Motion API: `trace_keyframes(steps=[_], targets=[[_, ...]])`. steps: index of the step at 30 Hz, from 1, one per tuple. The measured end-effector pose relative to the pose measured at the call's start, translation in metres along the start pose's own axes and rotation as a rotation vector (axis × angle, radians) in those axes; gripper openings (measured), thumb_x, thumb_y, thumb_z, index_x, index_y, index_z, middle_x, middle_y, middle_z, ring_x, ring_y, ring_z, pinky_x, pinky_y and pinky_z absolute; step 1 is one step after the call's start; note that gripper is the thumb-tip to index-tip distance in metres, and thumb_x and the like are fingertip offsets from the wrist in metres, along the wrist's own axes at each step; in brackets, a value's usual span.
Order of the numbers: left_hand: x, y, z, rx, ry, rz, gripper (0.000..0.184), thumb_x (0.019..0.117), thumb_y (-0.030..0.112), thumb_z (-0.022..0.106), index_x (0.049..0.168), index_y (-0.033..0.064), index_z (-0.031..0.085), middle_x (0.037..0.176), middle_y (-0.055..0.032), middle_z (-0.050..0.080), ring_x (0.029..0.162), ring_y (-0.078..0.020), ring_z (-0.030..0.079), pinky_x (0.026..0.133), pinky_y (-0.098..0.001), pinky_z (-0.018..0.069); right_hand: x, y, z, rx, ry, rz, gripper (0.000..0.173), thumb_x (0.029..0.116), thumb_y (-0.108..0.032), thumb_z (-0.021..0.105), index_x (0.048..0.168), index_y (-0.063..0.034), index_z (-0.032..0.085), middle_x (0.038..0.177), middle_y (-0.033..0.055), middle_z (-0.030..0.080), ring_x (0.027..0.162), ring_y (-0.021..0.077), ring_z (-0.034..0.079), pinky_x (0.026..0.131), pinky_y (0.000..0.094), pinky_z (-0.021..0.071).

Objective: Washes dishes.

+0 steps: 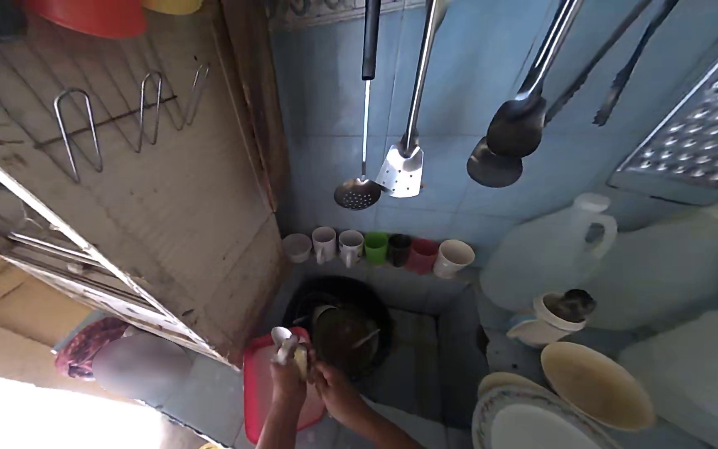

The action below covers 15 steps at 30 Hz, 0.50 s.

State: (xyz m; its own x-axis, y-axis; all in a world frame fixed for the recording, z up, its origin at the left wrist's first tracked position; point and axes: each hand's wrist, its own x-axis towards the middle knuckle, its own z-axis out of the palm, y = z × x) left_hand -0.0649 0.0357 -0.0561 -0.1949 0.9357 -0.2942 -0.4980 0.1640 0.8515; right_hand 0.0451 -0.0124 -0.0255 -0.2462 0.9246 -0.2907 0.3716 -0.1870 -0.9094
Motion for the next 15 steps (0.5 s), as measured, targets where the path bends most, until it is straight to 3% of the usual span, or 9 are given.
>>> trace_keyframes(steps=[2, 4, 6, 9, 11, 13, 15], targets=[[0.014, 0.003, -0.012, 0.105, 0.026, 0.145, 0.022, 0.1066, 0.009, 0.043, 0.104, -0.0063, 0.058, 0.074, -0.0082, 0.068, 0.062, -0.0164, 0.068, 0.059, -0.0329, 0.0602, -0.003, 0.000, -0.004, -0.006, -0.048, -0.007, 0.031, 0.1109, -0.014, 0.037, 0.124, 0.0048, 0.057, 0.095, 0.0141, 0.056, 0.074, 0.0186, 0.053, 0.070, 0.0349, 0.0488], [0.022, 0.013, -0.014, 0.145, 0.085, 0.255, 0.026, 0.1074, 0.012, 0.042, 0.099, -0.0053, 0.060, 0.072, -0.0066, 0.068, 0.060, -0.0154, 0.068, 0.057, -0.0326, 0.0606, -0.005, -0.001, -0.004, -0.031, -0.065, -0.032, 0.030, 0.1107, -0.013, 0.037, 0.120, 0.0051, 0.058, 0.092, 0.0127, 0.055, 0.072, 0.0177, 0.051, 0.069, 0.0339, 0.0473], [0.013, 0.020, -0.002, 0.023, 0.080, 0.195, 0.033, 0.1119, 0.019, 0.034, 0.095, 0.0010, 0.057, 0.068, -0.0022, 0.065, 0.058, -0.0111, 0.065, 0.056, -0.0274, 0.0586, -0.003, -0.002, -0.001, -0.072, -0.030, -0.071, 0.029, 0.1099, -0.012, 0.038, 0.119, 0.0066, 0.058, 0.095, 0.0163, 0.058, 0.080, 0.0218, 0.055, 0.076, 0.0372, 0.0485], [-0.013, 0.016, 0.017, -0.033, -0.036, 0.045, 0.038, 0.1124, 0.022, 0.030, 0.095, 0.0028, 0.058, 0.068, -0.0026, 0.066, 0.056, -0.0094, 0.064, 0.052, -0.0244, 0.0558, 0.003, -0.005, 0.000, -0.089, 0.040, -0.080, 0.033, 0.1087, -0.011, 0.042, 0.129, 0.0089, 0.059, 0.116, 0.0264, 0.066, 0.107, 0.0327, 0.065, 0.099, 0.0460, 0.0498], [-0.011, 0.014, 0.014, 0.102, -0.071, 0.156, 0.033, 0.1102, 0.016, 0.037, 0.099, -0.0029, 0.061, 0.072, -0.0052, 0.067, 0.058, -0.0116, 0.064, 0.054, -0.0275, 0.0566, 0.006, -0.007, -0.014, -0.166, -0.023, -0.076, 0.033, 0.1088, -0.013, 0.043, 0.129, 0.0068, 0.059, 0.112, 0.0248, 0.065, 0.101, 0.0319, 0.065, 0.094, 0.0464, 0.0505], [-0.002, 0.018, -0.001, 0.327, -0.140, 0.354, 0.021, 0.1034, 0.007, 0.047, 0.105, -0.0083, 0.061, 0.079, -0.0055, 0.066, 0.066, -0.0093, 0.065, 0.065, -0.0283, 0.0591, 0.007, -0.010, -0.030, -0.178, 0.003, -0.138, 0.033, 0.1084, -0.016, 0.047, 0.131, 0.0056, 0.059, 0.116, 0.0236, 0.066, 0.106, 0.0307, 0.066, 0.097, 0.0441, 0.0514], [-0.007, 0.034, -0.007, 0.649, -0.228, 0.411, 0.027, 0.0982, 0.005, 0.060, 0.118, -0.0133, 0.060, 0.098, -0.0149, 0.069, 0.085, -0.0137, 0.069, 0.082, -0.0311, 0.0594, 0.008, -0.017, -0.044, -0.103, 0.172, -0.273, 0.037, 0.1047, -0.016, 0.055, 0.135, 0.0053, 0.058, 0.121, 0.0221, 0.068, 0.108, 0.0265, 0.068, 0.097, 0.0382, 0.0538]])
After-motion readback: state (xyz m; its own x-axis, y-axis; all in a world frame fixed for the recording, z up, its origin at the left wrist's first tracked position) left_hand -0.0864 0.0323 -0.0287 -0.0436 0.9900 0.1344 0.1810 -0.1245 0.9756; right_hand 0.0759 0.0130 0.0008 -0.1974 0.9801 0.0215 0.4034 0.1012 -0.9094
